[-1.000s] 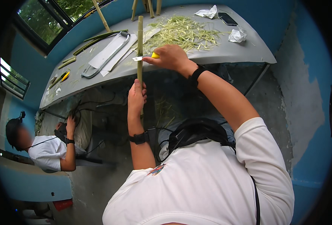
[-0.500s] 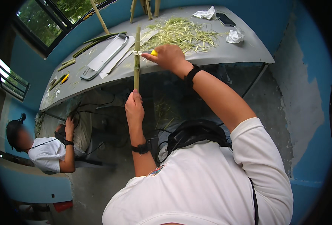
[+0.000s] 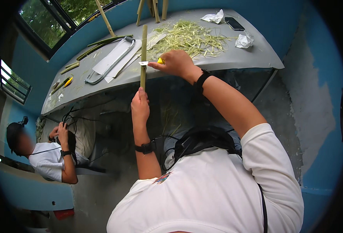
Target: Scrape a bamboo stalk with a utility knife and wipe it clean with a cloth.
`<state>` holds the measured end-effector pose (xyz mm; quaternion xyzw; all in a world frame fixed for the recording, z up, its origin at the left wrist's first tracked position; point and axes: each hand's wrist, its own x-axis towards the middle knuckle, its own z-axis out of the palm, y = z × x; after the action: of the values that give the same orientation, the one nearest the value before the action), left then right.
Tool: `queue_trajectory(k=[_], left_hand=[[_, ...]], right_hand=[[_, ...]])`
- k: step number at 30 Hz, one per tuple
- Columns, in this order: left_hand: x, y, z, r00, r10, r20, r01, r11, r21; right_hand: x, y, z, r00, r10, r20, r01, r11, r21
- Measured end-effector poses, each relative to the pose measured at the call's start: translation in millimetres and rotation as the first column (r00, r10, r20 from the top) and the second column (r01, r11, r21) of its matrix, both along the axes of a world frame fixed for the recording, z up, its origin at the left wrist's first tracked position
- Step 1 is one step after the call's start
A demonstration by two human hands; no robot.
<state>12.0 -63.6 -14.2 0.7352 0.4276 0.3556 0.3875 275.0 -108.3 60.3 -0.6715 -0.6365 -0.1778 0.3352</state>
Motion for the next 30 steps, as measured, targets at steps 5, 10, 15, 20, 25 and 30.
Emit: queue_trajectory(k=[5,10,15,20,25,30], left_hand=[[-10,-18,-2,0.996,-0.031,0.083,0.042,0.990,-0.138],[-23,-31,-5,0.993,-0.022,0.115,0.046,0.975,-0.216],[-37,-44,-4,0.996,0.002,0.089,0.026,0.951,-0.309],[-59,-66,-1,0.999,0.015,0.044,0.002,0.931,-0.366],[-76,-73,-14,0.998,0.011,0.061,0.015,0.913,-0.407],[-52,-50,-15,0.995,-0.010,0.099,0.043,0.941,-0.335]], right_hand=[[3,-2,-1,0.999,-0.036,0.028,0.039,0.995,-0.095],[1,-1,-6,0.996,-0.035,0.084,0.036,0.999,-0.007],[-2,-2,-5,0.997,-0.075,0.025,0.076,0.996,-0.038],[-6,0,-1,0.979,-0.193,-0.071,0.188,0.980,-0.072],[-1,0,-3,0.981,-0.188,-0.040,0.188,0.982,-0.007],[-11,-5,-5,0.998,-0.066,-0.011,0.066,0.998,0.013]])
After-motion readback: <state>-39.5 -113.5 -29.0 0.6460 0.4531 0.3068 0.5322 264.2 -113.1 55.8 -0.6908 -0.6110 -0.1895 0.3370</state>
